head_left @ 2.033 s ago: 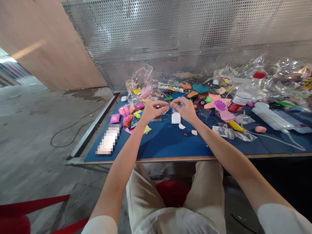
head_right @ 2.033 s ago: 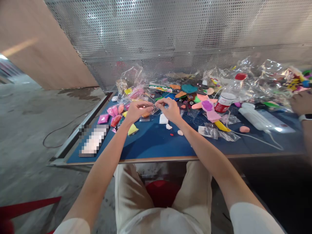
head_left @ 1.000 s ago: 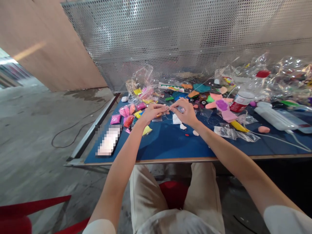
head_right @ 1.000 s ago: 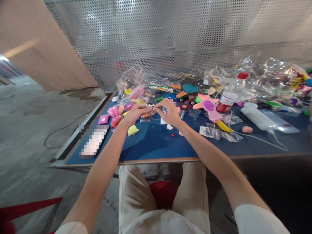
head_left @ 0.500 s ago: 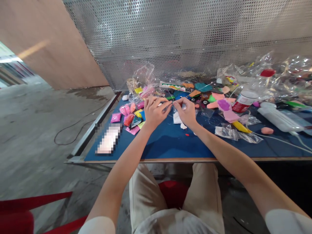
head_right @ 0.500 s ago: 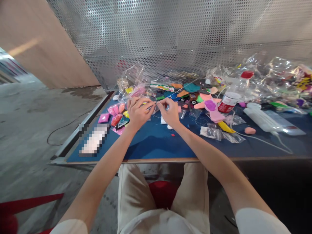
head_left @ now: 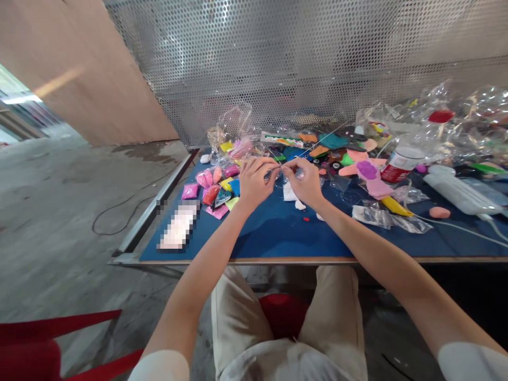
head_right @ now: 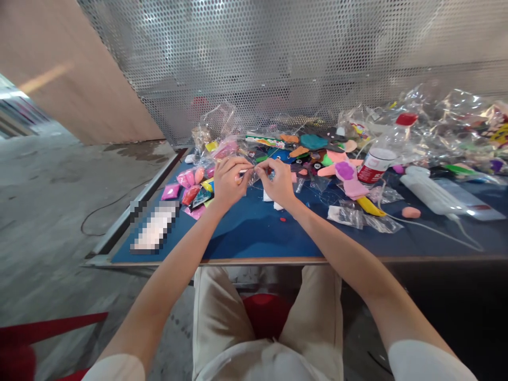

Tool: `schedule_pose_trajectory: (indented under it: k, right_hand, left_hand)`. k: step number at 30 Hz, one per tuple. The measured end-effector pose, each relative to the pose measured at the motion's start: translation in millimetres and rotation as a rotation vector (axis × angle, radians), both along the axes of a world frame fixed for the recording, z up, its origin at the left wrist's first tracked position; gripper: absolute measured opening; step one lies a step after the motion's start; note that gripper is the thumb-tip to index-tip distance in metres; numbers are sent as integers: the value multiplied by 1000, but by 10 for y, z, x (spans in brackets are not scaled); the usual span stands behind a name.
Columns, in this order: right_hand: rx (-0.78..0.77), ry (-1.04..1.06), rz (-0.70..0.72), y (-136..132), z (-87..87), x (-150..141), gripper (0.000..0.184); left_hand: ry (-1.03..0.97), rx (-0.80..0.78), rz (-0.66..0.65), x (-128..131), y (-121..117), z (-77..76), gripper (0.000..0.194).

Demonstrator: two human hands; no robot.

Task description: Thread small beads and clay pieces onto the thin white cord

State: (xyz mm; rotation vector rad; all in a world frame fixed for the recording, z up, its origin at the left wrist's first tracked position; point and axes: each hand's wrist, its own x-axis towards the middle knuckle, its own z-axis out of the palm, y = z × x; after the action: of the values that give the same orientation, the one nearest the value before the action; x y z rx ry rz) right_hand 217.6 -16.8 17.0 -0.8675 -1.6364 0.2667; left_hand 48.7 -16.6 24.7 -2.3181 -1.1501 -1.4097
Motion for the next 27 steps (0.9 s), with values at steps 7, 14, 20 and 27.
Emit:
schedule_pose_trajectory:
  k: [7, 14, 20, 27]
  right_hand:
    - [39, -5, -92, 22, -87, -52, 21]
    - [129, -251, -210, 47, -67, 18, 25]
    - [235, -390, -203, 94, 35, 163, 27]
    - [213, -349, -148, 122, 48, 206, 24]
  left_hand:
    - [89, -36, 44, 37, 8, -6, 28]
    - [69, -125, -37, -2, 47, 26, 24]
    - [40, -192, -198, -12, 106, 79, 22]
    - [56, -189, -231, -64, 84, 87, 30]
